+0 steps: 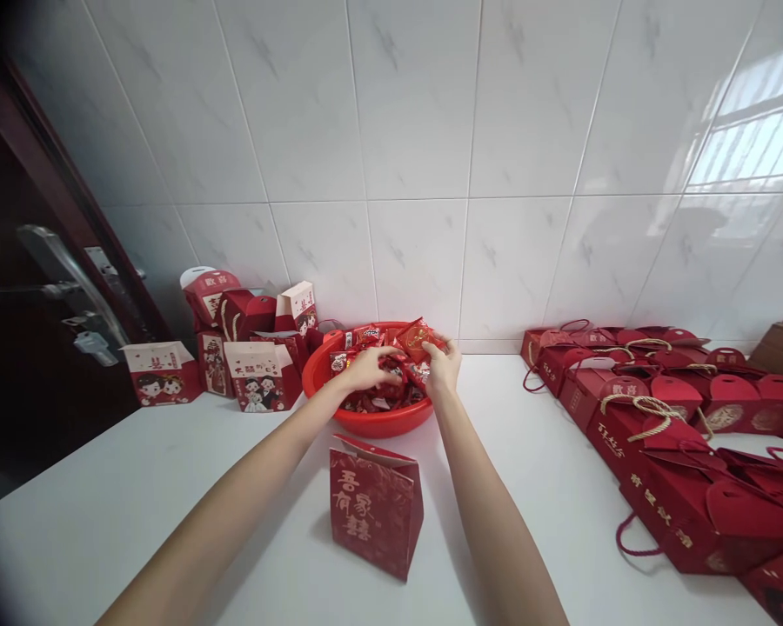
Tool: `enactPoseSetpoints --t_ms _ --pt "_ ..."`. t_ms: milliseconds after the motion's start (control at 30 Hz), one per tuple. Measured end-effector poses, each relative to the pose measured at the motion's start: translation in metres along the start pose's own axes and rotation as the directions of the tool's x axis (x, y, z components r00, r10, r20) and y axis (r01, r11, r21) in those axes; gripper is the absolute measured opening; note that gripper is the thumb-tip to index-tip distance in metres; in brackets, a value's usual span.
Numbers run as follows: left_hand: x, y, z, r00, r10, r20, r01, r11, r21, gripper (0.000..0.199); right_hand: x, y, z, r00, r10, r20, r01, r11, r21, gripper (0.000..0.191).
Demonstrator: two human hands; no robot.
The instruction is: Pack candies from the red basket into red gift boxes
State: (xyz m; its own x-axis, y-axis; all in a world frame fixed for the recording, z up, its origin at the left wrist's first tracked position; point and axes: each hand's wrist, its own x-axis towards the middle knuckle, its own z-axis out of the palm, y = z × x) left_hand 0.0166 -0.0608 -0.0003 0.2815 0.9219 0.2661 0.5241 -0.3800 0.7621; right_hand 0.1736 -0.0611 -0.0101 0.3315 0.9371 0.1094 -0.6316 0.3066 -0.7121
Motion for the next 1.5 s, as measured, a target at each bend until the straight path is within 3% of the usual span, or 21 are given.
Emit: enactPoseSetpoints --t_ms 100,167,400,600,700,967,1100,1167,1267,1367,1433,1500 --pt "0.003 0.0 -0.006 0.972 0.016 -0.235 -0.05 0.989 -0.14 0.053 0.001 0.0 -0.001 1.0 0.021 -0.001 -0.021 1.0 0.011 0.029" --pt "0.004 0.001 -0.007 0.958 0.0 -0.287 -0.065 0.974 -0.216 0.048 0.002 -0.001 -0.002 0.999 0.047 -0.002 -0.047 0.999 0.02 0.028" --pt "-0.001 0.012 -0.009 0.955 -0.06 -0.29 -0.04 0.944 -0.327 0.036 0.003 -0.004 -0.003 0.987 0.128 0.1 -0.127 0.992 -0.016 0.03" --pt "-0.001 0.015 -0.012 0.961 -0.164 -0.225 0.042 0.883 -0.468 0.03 -0.001 -0.007 -0.001 0.982 0.131 0.134 -0.133 0.991 0.001 0.015" --pt "-0.002 0.015 -0.012 0.951 -0.176 -0.254 0.018 0.853 -0.522 0.023 -0.002 -0.008 0.0 0.981 0.137 0.136 -0.137 0.991 -0.007 0.015" --pt "0.0 0.011 -0.009 0.954 -0.104 -0.282 -0.046 0.876 -0.481 0.028 -0.002 -0.006 0.0 0.985 0.129 0.111 -0.132 0.991 0.023 0.017" --pt "0.0 0.005 -0.006 0.942 -0.061 -0.33 -0.023 0.969 -0.245 0.017 0.0 -0.005 -0.002 0.988 0.133 0.082 -0.136 0.99 0.033 0.019" --pt "-0.002 0.003 -0.003 0.958 -0.011 -0.286 -0.008 0.998 -0.065 0.022 0.002 -0.004 -0.003 0.988 0.133 0.077 -0.137 0.989 0.046 0.02" --pt "-0.004 0.005 0.005 0.997 0.074 0.003 -0.073 0.984 0.161 0.022 0.004 -0.003 -0.004 0.989 0.121 0.085 -0.126 0.99 0.059 0.02" --pt "-0.003 0.008 0.017 0.943 0.118 0.312 -0.213 0.933 0.289 0.027 0.004 -0.002 -0.003 0.992 0.103 0.071 -0.107 0.992 0.059 0.021" --pt "-0.001 0.009 0.023 0.916 0.088 0.392 -0.235 0.909 0.345 0.03 0.003 -0.002 -0.002 0.993 0.109 0.039 -0.111 0.991 0.073 0.021" --pt "0.001 0.006 0.027 0.914 0.035 0.403 -0.192 0.915 0.356 0.022 0.002 -0.003 -0.001 0.993 0.121 0.015 -0.122 0.989 0.085 0.02"
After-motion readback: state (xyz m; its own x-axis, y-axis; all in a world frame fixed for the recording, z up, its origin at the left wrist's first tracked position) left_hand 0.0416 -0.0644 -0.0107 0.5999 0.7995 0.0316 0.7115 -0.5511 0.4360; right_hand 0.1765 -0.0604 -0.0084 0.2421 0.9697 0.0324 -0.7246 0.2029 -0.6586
